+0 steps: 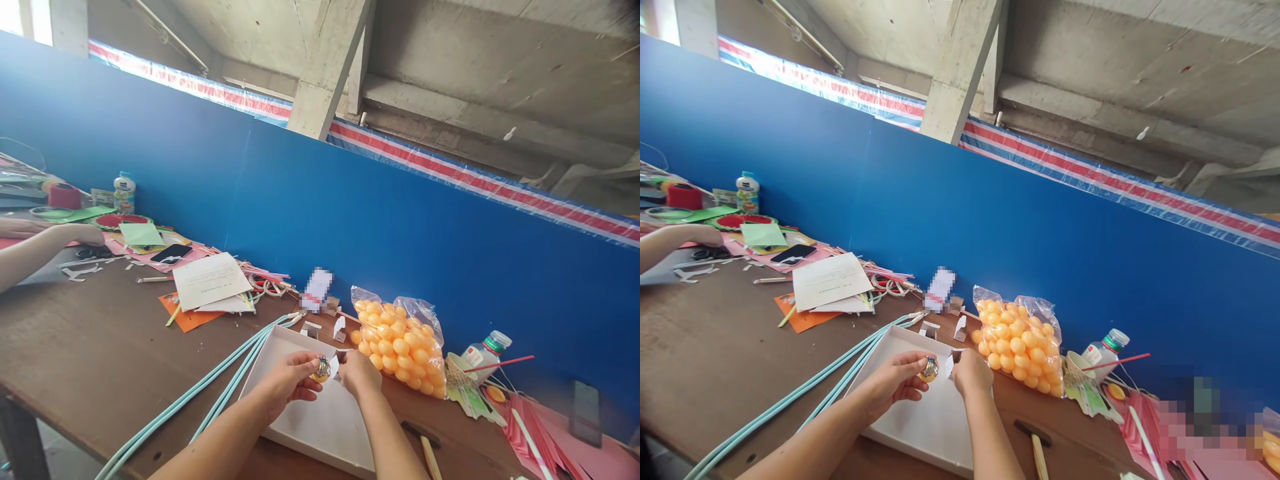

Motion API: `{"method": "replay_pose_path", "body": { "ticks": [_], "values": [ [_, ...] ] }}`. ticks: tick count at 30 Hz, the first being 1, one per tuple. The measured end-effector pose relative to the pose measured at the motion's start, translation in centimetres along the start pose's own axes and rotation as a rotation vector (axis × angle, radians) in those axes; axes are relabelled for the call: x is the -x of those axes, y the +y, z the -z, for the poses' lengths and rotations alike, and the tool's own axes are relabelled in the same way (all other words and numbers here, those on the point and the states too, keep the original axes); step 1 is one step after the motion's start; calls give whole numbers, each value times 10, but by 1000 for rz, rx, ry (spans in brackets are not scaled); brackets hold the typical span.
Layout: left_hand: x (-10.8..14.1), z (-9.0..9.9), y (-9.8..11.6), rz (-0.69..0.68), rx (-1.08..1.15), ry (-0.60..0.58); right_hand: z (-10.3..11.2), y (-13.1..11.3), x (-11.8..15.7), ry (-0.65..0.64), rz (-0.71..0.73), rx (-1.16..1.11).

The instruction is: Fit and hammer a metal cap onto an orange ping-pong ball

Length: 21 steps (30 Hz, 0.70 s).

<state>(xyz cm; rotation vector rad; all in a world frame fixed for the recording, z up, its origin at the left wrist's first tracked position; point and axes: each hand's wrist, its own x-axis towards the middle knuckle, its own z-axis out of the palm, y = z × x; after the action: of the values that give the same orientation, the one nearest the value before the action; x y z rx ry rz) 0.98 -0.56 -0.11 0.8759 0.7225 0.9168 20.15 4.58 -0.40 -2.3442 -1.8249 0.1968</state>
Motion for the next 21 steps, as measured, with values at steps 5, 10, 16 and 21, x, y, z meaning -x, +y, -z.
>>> {"method": "replay_pose_path", "body": {
  "ticks": [5,10,16,21],
  "values": [
    [0,-1,0,2,0,1,-1,0,-2,-24,-13,6],
    [-2,1,-2,-7,-19,-6,-1,1,3,-10,4,14],
    [-1,0,-2,-1,-24,-5,3,1,3,-62,-28,20],
    [2,-1,0,-3,-30,8,2,1,-5,-106,-61,34]
  ]
}}
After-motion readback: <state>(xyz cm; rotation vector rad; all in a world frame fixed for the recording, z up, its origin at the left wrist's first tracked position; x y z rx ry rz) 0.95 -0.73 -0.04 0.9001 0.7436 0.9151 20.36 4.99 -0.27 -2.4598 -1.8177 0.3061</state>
